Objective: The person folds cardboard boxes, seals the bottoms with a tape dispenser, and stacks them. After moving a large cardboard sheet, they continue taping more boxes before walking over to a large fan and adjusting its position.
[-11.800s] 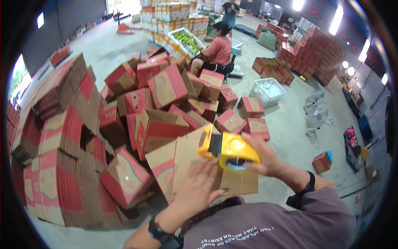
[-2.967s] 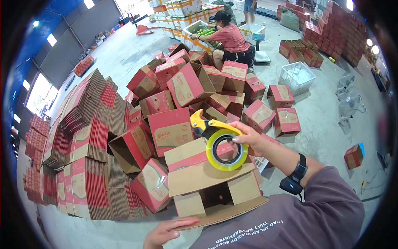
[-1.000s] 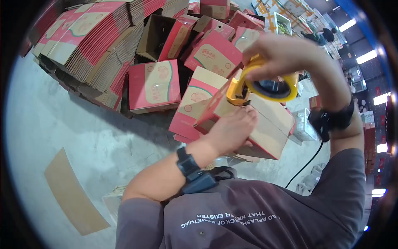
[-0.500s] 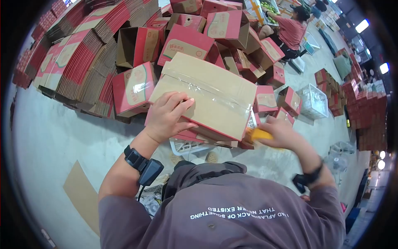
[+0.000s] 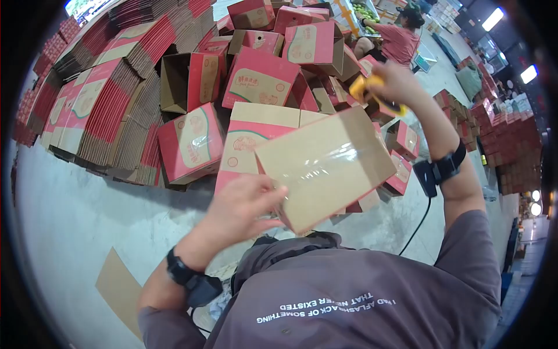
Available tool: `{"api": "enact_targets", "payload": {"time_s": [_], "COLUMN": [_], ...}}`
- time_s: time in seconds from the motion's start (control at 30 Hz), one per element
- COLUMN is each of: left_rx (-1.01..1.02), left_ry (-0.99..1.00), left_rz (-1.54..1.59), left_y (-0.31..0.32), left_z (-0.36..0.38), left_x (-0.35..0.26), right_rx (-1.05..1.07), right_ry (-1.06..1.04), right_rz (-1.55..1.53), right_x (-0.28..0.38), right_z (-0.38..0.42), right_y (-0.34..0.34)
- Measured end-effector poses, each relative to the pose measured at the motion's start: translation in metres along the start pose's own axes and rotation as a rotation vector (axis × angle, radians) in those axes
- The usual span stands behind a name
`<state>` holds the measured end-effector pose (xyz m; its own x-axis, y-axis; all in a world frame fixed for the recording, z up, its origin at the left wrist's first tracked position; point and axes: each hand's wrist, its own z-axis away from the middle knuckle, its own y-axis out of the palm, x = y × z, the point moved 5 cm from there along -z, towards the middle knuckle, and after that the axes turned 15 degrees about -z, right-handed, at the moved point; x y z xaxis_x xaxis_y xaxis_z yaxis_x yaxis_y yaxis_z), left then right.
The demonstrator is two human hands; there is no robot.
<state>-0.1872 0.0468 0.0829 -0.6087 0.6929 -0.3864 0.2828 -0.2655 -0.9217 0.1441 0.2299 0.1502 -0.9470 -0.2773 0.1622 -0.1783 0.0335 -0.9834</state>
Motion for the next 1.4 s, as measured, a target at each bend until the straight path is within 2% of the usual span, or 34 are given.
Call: {"api": "enact_targets", "payload": {"time_s": [0.03, 0.1, 0.17, 0.23, 0.3, 0.37, 0.43, 0.47, 0.53, 0.57, 0.63, 0.67, 0.7, 0.73, 0.77, 0.8, 0.87, 0.9, 0.93, 0.97, 1.0, 1.07, 1.13, 1.17, 1.23, 1.27, 1.3, 1.37, 1.4], "left_rx": [-0.104, -0.285, -0.321, -0.350, -0.382, -0.417, -0.437, -0.476, -0.447, -0.418, -0.406, -0.425, -0.444, -0.444, -0.441, -0.438, -0.415, -0.386, -0.379, -0.373, -0.388, -0.359, -0.404, -0.429, -0.534, -0.773, -0.887, -0.858, -0.750], "left_ry": [0.162, 0.350, 0.387, 0.432, 0.403, 0.416, 0.386, 0.428, 0.414, 0.400, 0.393, 0.359, 0.323, 0.310, 0.322, 0.315, 0.324, 0.360, 0.301, 0.240, 0.228, 0.274, 0.287, 0.181, -0.087, -0.228, -0.376, -0.364, -0.269], "left_rz": [-0.182, -0.194, -0.177, -0.158, -0.124, -0.109, -0.098, -0.075, -0.078, -0.095, -0.122, -0.134, -0.145, -0.129, -0.135, -0.150, -0.168, -0.189, -0.219, -0.257, -0.303, -0.388, -0.590, -0.518, -0.400, -0.620, -0.560, 0.192, 0.231], "left_y": [0.003, 0.001, 0.023, 0.035, 0.041, 0.043, 0.044, 0.043, 0.038, 0.036, 0.037, 0.034, 0.031, 0.032, 0.031, 0.031, 0.033, 0.038, 0.038, 0.034, 0.032, 0.032, 0.023, 0.018, -0.031, -0.049, -0.067, -0.077, -0.059], "left_z": [-0.006, -0.031, -0.049, -0.059, -0.061, -0.061, -0.063, -0.065, -0.069, -0.073, -0.079, -0.082, -0.086, -0.092, -0.095, -0.098, -0.104, -0.112, -0.110, -0.109, -0.113, -0.115, -0.129, -0.148, -0.187, -0.191, -0.190, -0.184, -0.182], "left_x": [-0.009, -0.018, -0.021, -0.021, -0.022, -0.020, -0.015, -0.017, -0.018, -0.018, -0.021, -0.018, -0.017, -0.015, -0.016, -0.017, -0.021, -0.037, -0.038, -0.038, -0.036, -0.044, -0.030, 0.006, 0.058, 0.087, 0.094, 0.080, 0.074], "right_rx": [-0.139, -0.061, 0.181, 0.463, 0.582, 0.787, 0.607, 0.686, 0.757, 0.761, 0.661, 0.634, 0.634, 0.536, 0.619, 0.654, 0.796, 0.471, 0.264, 0.173, 0.189, 0.149, 0.262, 0.230, -0.229, -0.391, -0.513, -0.525, -0.426], "right_ry": [-0.072, -0.081, -0.014, -0.069, 0.116, 0.135, -0.467, -0.237, 0.092, 0.003, 0.000, -0.005, 0.163, 0.053, 0.003, 0.167, 0.307, 0.313, 0.266, 0.282, 0.274, 0.270, 0.346, 0.330, 0.346, 0.354, 0.261, 0.215, 0.291], "right_rz": [-0.051, -0.181, -0.225, -0.159, -0.009, -0.038, -0.306, -0.213, 0.207, 0.184, -0.067, -0.141, -0.048, -0.122, 0.047, -0.098, -0.105, -0.312, -0.396, -0.368, -0.393, -0.430, -0.446, -0.464, -0.794, -0.843, -0.948, -1.214, -1.408], "right_x": [0.006, 0.036, 0.081, 0.107, 0.181, 0.174, 0.201, 0.188, 0.208, 0.194, 0.154, 0.152, 0.145, 0.124, 0.114, 0.096, 0.060, 0.036, 0.025, 0.023, 0.016, 0.002, -0.008, -0.013, -0.038, -0.050, -0.055, -0.061, -0.059], "right_z": [-0.018, -0.061, -0.100, -0.146, -0.120, -0.152, -0.076, -0.083, -0.078, -0.078, -0.053, -0.018, 0.021, 0.067, 0.109, 0.149, 0.207, 0.229, 0.227, 0.222, 0.218, 0.212, 0.204, 0.195, 0.179, 0.166, 0.148, 0.122, 0.118], "right_y": [-0.017, -0.035, -0.019, 0.039, 0.038, 0.108, 0.052, 0.074, 0.036, 0.017, -0.043, -0.085, -0.114, -0.118, -0.109, -0.083, 0.000, 0.075, 0.111, 0.135, 0.166, 0.176, 0.166, 0.162, 0.136, 0.135, 0.129, 0.140, 0.156]}}
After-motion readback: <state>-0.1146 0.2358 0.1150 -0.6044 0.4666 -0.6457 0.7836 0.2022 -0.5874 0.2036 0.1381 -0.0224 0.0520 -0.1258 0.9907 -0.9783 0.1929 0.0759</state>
